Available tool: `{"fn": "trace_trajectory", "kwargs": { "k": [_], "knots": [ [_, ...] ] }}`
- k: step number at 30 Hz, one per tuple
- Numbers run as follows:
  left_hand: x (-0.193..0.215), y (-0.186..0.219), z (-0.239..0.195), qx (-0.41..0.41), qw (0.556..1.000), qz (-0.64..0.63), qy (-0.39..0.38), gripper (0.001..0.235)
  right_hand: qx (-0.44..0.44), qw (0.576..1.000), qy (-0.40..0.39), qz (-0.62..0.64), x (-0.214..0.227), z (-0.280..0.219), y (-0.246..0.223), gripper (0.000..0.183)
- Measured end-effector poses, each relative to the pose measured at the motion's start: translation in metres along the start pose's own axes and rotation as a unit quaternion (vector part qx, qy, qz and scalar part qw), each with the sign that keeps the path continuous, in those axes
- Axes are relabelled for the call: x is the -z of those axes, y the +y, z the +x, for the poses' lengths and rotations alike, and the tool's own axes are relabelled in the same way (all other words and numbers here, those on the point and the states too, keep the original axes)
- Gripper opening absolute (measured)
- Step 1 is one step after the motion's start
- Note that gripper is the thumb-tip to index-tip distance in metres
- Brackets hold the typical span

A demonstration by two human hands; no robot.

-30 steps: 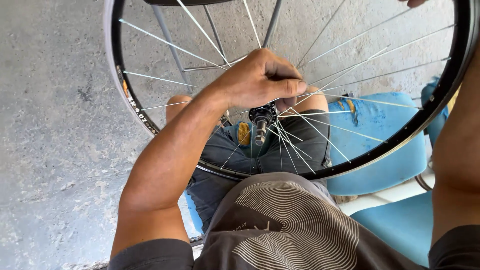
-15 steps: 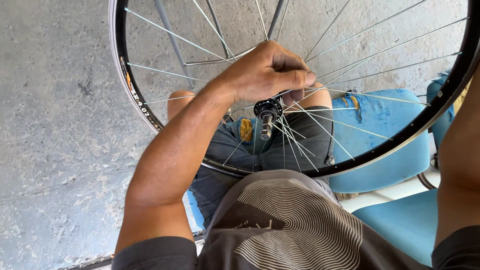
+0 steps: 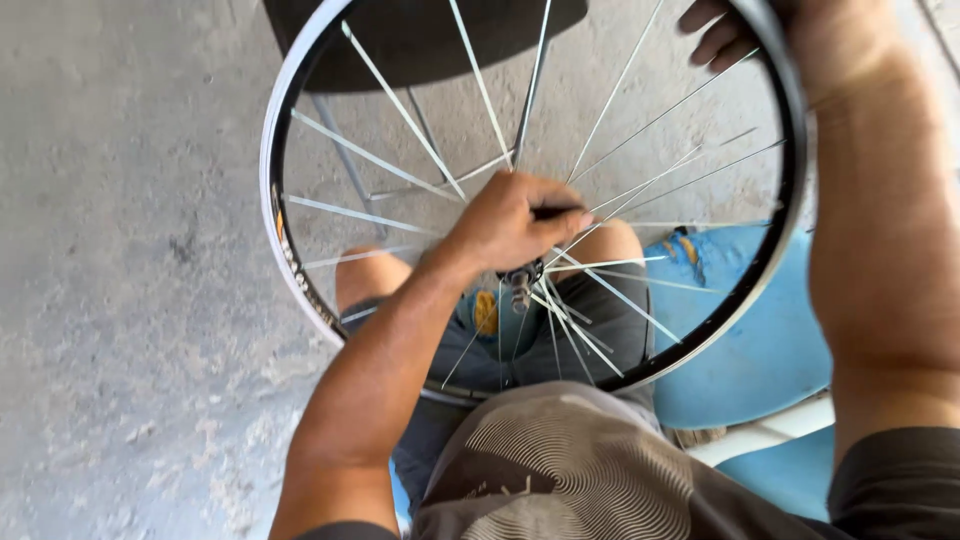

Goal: The person is lacing a bicycle wheel by inserting spokes into the hub and rim. They are seated on a blue chair, holding the wheel between their legs, and using their hands to thread the spokes through the rim holes.

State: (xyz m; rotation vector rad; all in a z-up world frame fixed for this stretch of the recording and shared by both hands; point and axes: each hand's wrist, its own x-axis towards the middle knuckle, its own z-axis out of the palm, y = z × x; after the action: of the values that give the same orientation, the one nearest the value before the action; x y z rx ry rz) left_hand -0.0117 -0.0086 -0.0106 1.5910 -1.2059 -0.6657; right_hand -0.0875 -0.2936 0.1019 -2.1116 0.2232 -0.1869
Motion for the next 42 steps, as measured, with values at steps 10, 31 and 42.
{"fn": "trace_trajectory", "kwargs": {
  "k": [10,31,42],
  "knots": [
    [-0.014,-0.032,0.028,0.033,0.998,0.001,0.044,0.030,-0.148,0.962,0.033,0.227,-0.002,0.043,0.086,0.048],
    [-0.024,-0.082,0.060,0.149,0.988,0.025,-0.022,0.027,0.172,0.914,-0.163,-0.329,-0.112,0.319,0.121,0.033],
    [-0.025,-0.100,0.049,0.126,0.992,0.018,0.020,0.025,0.263,0.642,-0.295,-0.657,-0.218,0.358,0.065,0.036]
  ]
}}
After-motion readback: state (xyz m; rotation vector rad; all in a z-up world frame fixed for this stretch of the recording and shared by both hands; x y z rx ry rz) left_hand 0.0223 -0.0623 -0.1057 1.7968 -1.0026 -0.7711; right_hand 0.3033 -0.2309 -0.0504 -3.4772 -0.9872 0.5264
